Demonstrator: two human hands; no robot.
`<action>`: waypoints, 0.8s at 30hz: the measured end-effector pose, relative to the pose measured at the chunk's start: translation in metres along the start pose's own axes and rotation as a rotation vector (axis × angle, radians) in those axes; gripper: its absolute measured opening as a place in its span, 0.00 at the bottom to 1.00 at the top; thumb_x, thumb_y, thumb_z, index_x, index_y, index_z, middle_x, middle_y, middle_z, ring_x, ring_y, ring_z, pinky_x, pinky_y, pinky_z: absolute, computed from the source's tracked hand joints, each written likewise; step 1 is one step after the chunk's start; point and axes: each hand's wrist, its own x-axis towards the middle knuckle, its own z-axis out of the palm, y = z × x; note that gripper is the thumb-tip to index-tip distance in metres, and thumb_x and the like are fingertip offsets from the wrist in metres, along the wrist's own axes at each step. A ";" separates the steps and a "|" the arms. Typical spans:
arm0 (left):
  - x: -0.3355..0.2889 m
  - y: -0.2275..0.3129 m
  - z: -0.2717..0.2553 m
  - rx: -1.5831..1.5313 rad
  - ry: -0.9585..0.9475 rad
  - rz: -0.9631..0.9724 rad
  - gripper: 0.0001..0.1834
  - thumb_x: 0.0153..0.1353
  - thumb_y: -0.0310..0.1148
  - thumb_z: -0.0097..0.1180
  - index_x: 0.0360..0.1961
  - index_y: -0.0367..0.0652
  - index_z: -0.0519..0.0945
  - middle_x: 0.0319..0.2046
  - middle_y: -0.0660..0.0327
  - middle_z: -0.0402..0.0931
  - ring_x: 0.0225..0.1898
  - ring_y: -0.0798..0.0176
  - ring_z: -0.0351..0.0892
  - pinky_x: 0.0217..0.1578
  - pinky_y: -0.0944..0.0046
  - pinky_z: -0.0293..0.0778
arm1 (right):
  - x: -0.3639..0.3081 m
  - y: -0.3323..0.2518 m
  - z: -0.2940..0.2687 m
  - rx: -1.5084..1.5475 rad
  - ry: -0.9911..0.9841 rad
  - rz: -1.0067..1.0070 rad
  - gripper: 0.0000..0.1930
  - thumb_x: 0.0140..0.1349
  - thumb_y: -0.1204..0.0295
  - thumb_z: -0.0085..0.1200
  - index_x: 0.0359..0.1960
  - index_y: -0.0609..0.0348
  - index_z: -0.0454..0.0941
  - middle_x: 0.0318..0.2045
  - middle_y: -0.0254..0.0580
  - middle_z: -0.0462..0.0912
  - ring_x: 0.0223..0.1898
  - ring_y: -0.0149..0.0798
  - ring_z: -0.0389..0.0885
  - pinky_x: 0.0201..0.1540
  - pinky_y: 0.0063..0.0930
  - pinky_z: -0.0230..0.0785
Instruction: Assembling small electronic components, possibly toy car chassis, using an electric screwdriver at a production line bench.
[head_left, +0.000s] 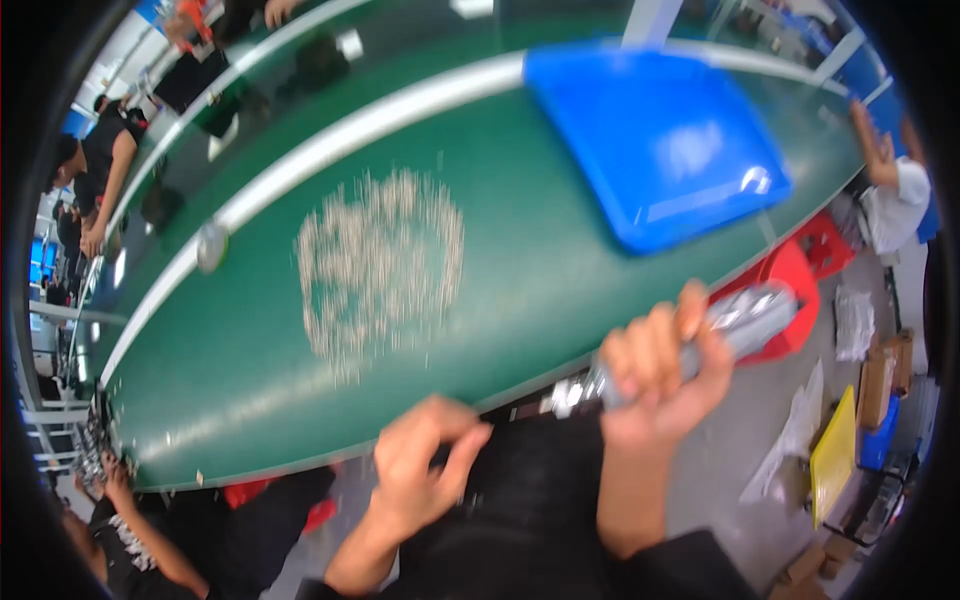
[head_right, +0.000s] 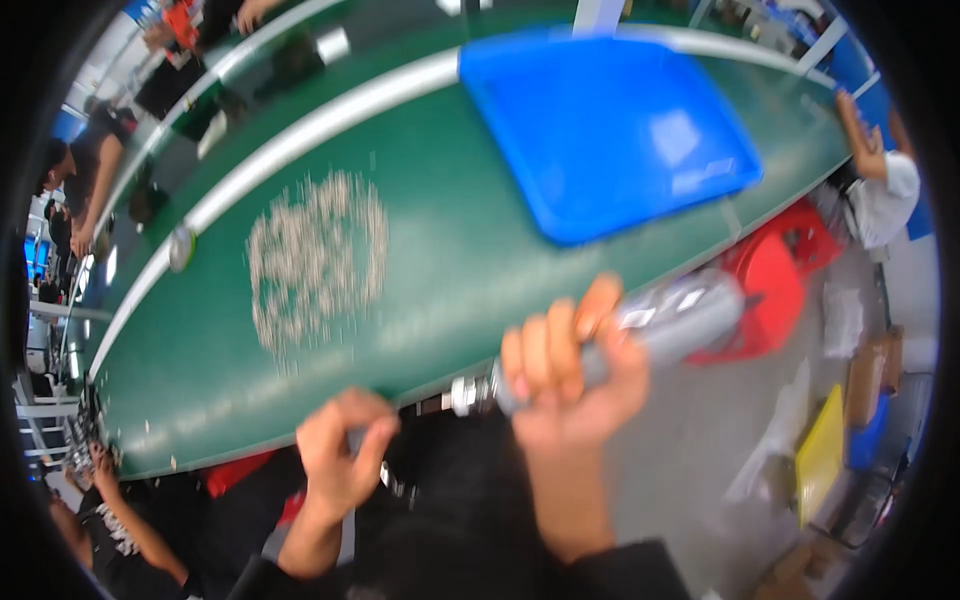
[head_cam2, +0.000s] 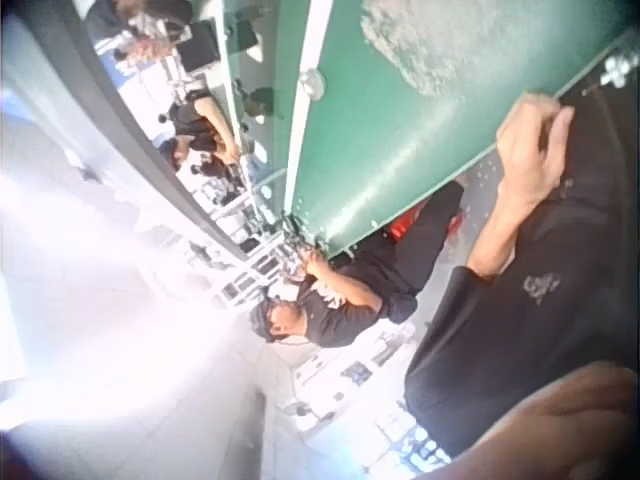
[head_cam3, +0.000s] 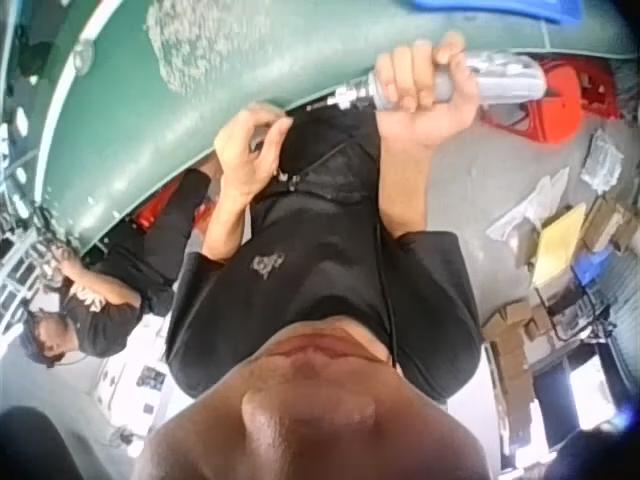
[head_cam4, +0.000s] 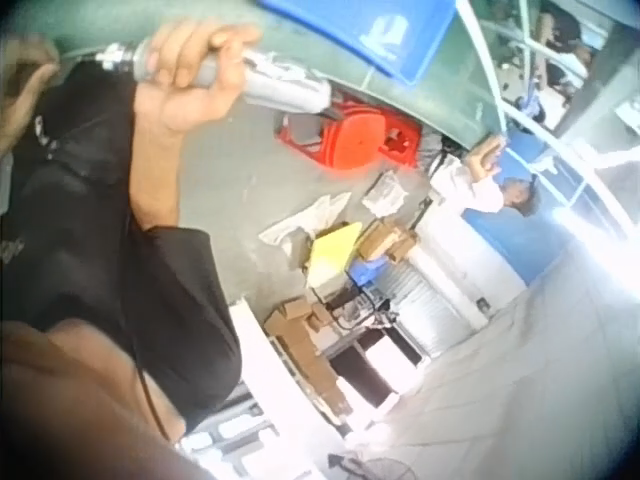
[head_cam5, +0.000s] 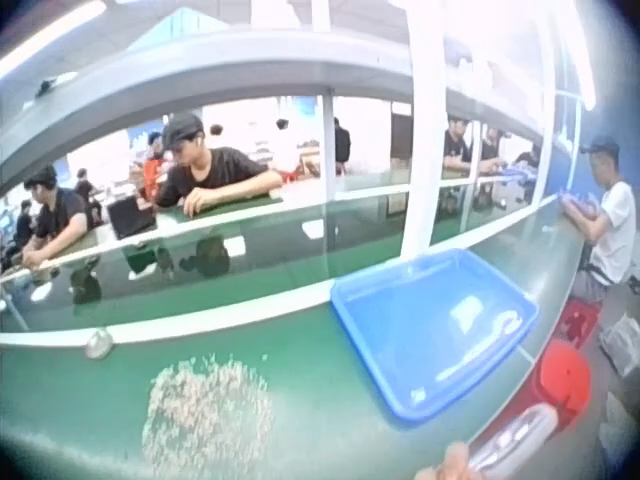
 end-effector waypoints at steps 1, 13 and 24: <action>0.006 0.003 -0.003 0.045 -0.028 0.010 0.08 0.46 0.16 0.64 0.24 0.35 0.75 0.22 0.56 0.76 0.22 0.57 0.76 0.24 0.65 0.70 | 0.003 -0.001 -0.006 -0.039 0.031 -0.008 0.08 0.64 0.66 0.42 0.30 0.54 0.64 0.09 0.28 0.58 0.11 0.27 0.56 0.19 0.27 0.58; 0.030 -0.022 -0.052 0.298 0.143 -0.152 0.07 0.60 0.23 0.52 0.25 0.34 0.78 0.18 0.57 0.76 0.19 0.65 0.75 0.22 0.70 0.69 | 0.026 0.014 -0.042 0.092 0.181 0.051 0.08 0.63 0.66 0.44 0.29 0.55 0.69 0.11 0.29 0.58 0.14 0.28 0.58 0.25 0.27 0.58; 0.283 -0.055 0.033 -0.085 -0.365 -0.031 0.08 0.63 0.24 0.47 0.39 0.33 0.76 0.31 0.57 0.80 0.33 0.65 0.79 0.35 0.66 0.73 | 0.031 -0.003 -0.055 0.180 0.135 0.098 0.05 0.62 0.70 0.46 0.28 0.54 0.70 0.11 0.33 0.63 0.15 0.31 0.62 0.25 0.29 0.58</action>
